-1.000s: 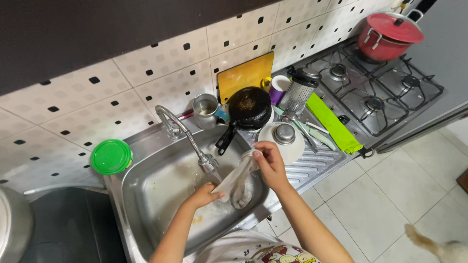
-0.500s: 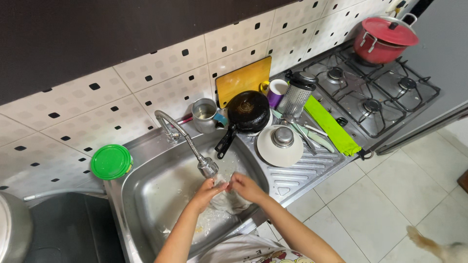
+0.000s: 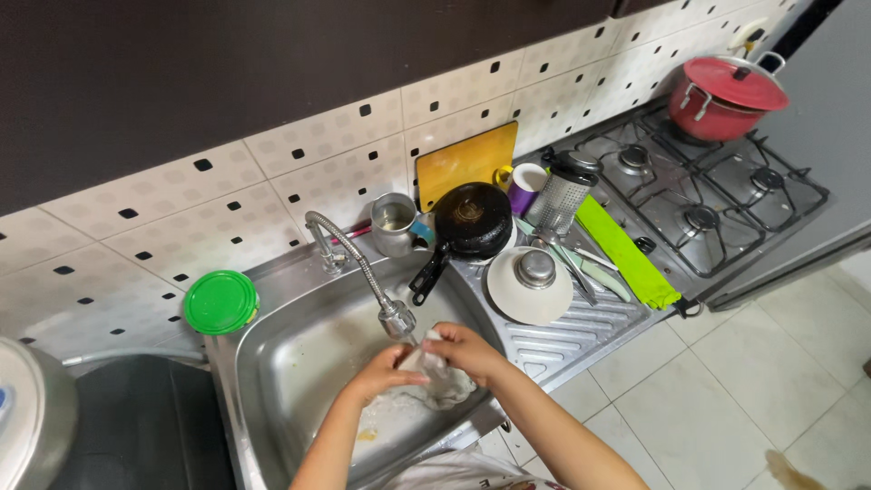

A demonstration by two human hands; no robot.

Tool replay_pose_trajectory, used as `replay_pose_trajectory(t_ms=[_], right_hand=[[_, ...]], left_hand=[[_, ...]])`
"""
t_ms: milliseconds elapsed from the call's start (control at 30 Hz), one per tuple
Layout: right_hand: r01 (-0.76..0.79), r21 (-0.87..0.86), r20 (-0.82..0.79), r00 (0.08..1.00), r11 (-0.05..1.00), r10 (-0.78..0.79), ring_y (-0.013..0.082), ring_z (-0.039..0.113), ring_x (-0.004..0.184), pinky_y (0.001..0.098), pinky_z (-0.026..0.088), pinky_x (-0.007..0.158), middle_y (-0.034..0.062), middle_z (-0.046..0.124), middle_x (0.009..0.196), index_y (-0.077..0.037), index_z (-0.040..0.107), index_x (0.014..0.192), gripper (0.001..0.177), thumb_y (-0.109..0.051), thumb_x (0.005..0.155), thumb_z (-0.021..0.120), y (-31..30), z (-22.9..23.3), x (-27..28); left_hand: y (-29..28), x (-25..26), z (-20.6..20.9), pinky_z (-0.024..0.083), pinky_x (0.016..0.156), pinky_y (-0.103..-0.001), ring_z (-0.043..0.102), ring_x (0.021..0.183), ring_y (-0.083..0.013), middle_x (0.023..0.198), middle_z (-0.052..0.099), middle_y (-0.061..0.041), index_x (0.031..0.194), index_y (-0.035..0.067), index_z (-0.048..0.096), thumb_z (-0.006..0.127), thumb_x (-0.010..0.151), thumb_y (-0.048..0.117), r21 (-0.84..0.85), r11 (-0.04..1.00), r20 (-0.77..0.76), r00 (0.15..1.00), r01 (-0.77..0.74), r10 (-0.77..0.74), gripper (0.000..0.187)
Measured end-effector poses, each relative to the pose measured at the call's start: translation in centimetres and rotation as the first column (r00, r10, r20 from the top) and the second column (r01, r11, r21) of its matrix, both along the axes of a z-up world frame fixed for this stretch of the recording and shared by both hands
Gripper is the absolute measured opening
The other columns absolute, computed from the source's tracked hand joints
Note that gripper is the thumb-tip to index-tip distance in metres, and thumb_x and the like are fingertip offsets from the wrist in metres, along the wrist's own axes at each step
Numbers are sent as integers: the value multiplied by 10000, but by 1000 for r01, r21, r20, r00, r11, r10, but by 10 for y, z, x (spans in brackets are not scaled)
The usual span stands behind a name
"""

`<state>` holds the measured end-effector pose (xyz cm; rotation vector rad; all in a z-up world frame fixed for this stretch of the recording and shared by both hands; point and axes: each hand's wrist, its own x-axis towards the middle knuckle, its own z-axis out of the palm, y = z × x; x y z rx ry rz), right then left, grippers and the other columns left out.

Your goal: The person cleans a plastic container using a scouring pad, then wipes a cloth in a sink and wipes down a kitchen counter and several containers.

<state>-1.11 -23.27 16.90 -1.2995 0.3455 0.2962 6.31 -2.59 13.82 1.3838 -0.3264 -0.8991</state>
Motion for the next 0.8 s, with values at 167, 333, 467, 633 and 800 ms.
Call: replay_pose_trajectory(t_ms=[167,333,467,633,800], right_hand=[[239,209,84,962,948,-261,169,713,685,283,582,624,72,718,781,-70,684,966,93,-61,916,762,-8,85,-10],[298,345,236,890,890,-389,231,746,757,353,642,650,114,694,848,-94,607,1000,129,-136,937,711,-35,175,-35],[284,299,320,869,911,-377,215,705,766,342,634,650,112,645,880,-113,544,1021,148,-218,998,645,-48,167,-41],[305,-16,123,946,952,-301,170,626,871,308,584,714,23,621,982,-106,608,1108,143,-208,1018,652,-18,105,-32],[204,-114,-99,972,972,-215,195,598,915,295,535,719,50,625,1082,-86,593,1239,284,-121,974,690,-3,-7,-11]], left_hand=[[-14,-2,3,518,891,-333,669,942,-211,969,757,-79,1093,45,781,869,806,358,244,955,88,976,172,-198,433],[-14,9,-48,258,1056,-600,663,1143,-317,990,755,-27,1009,202,773,677,818,721,638,755,278,869,152,-410,561],[-20,3,-31,418,591,-259,584,653,-139,667,620,20,802,107,737,814,843,305,273,962,199,978,-3,-53,216],[-16,23,-49,505,499,-235,646,580,-110,675,704,-16,845,69,746,773,890,180,35,973,-45,972,-230,231,123],[-16,23,-58,513,526,-189,664,642,-69,761,712,28,979,118,738,787,880,159,-59,948,-57,950,-312,309,117]])
